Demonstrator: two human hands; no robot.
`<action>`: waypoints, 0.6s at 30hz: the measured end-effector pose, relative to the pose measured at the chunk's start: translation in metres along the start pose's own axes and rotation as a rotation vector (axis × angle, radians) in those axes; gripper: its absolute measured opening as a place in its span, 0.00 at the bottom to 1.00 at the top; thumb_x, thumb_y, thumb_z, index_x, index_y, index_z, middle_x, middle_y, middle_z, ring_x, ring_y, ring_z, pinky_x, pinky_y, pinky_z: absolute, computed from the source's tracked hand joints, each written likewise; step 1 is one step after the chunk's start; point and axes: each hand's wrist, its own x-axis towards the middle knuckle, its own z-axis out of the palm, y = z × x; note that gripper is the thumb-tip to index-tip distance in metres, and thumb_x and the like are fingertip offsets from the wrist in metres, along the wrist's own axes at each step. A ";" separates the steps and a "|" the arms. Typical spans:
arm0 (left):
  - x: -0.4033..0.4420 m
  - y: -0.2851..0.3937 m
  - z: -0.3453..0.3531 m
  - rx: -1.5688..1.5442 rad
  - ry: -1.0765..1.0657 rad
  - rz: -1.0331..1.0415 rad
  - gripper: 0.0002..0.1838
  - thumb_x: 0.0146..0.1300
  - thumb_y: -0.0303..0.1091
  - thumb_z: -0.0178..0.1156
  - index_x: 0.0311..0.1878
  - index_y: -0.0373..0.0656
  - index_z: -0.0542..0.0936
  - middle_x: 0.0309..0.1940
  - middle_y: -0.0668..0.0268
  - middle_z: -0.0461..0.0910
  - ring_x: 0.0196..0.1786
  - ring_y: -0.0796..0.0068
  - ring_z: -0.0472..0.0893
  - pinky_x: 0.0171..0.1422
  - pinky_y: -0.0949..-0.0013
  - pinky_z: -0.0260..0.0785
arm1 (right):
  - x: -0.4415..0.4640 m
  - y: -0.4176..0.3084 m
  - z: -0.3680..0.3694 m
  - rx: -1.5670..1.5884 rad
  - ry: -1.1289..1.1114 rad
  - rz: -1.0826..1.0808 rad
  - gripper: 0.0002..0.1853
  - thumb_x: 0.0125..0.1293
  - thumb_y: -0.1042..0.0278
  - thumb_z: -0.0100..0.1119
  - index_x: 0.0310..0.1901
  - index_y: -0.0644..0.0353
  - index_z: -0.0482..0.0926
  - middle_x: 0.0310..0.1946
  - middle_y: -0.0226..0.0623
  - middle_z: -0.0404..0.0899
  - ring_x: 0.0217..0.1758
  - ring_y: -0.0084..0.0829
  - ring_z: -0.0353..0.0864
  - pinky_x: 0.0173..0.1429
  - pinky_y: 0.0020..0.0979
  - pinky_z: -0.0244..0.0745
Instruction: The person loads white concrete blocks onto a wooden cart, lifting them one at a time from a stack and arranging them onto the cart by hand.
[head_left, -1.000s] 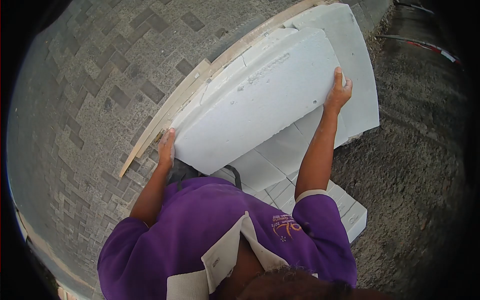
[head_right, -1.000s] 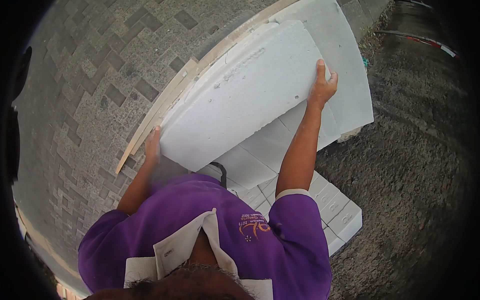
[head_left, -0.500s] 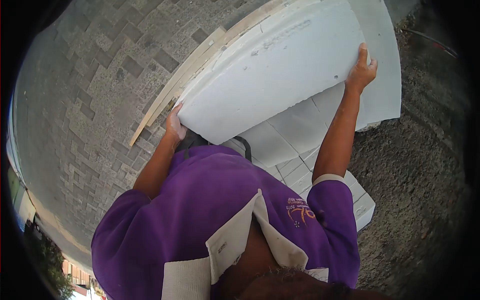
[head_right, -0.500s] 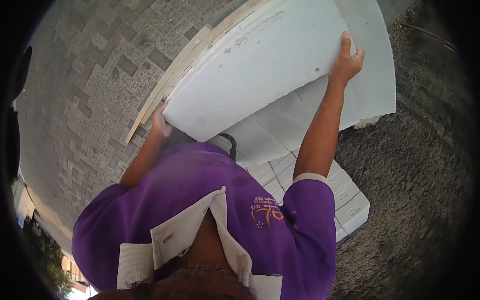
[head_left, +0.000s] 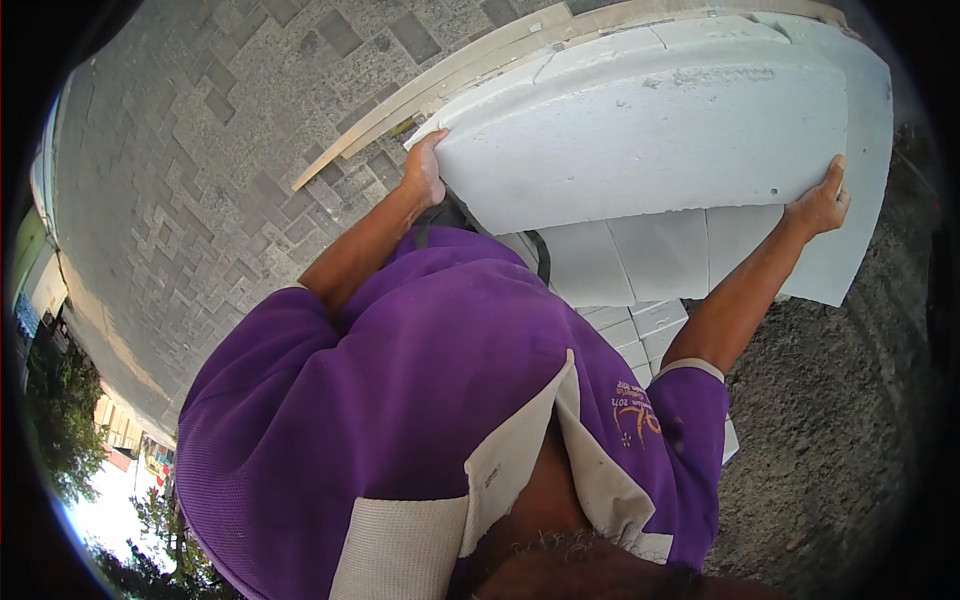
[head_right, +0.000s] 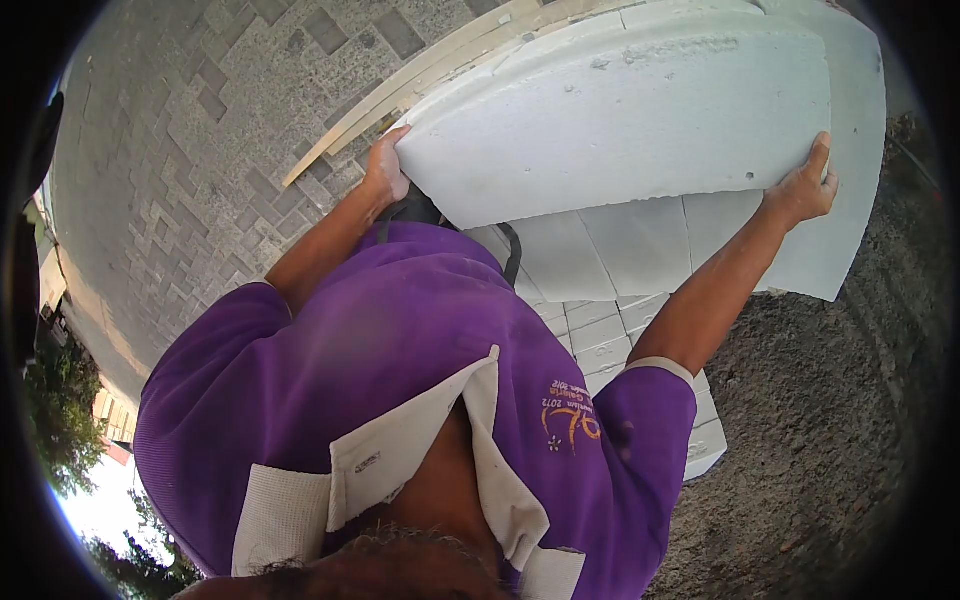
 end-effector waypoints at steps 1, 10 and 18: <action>0.000 -0.001 0.000 0.000 0.002 -0.003 0.28 0.64 0.49 0.59 0.64 0.44 0.73 0.64 0.54 0.73 0.66 0.51 0.71 0.72 0.41 0.58 | 0.000 -0.001 -0.002 -0.004 0.004 0.019 0.24 0.61 0.61 0.74 0.45 0.76 0.76 0.40 0.49 0.83 0.38 0.35 0.85 0.44 0.34 0.84; -0.017 0.007 0.014 0.072 0.032 0.058 0.28 0.66 0.47 0.57 0.64 0.40 0.73 0.60 0.55 0.78 0.63 0.55 0.75 0.71 0.50 0.62 | 0.002 0.003 -0.001 -0.070 0.063 -0.063 0.22 0.61 0.57 0.74 0.38 0.72 0.79 0.33 0.40 0.80 0.33 0.27 0.80 0.39 0.27 0.78; 0.014 0.000 -0.017 0.181 -0.126 0.054 0.25 0.68 0.49 0.54 0.61 0.43 0.76 0.55 0.59 0.81 0.58 0.58 0.79 0.67 0.51 0.68 | 0.008 0.011 -0.010 -0.188 0.092 -0.012 0.34 0.57 0.40 0.73 0.45 0.71 0.83 0.40 0.46 0.84 0.44 0.34 0.81 0.53 0.33 0.76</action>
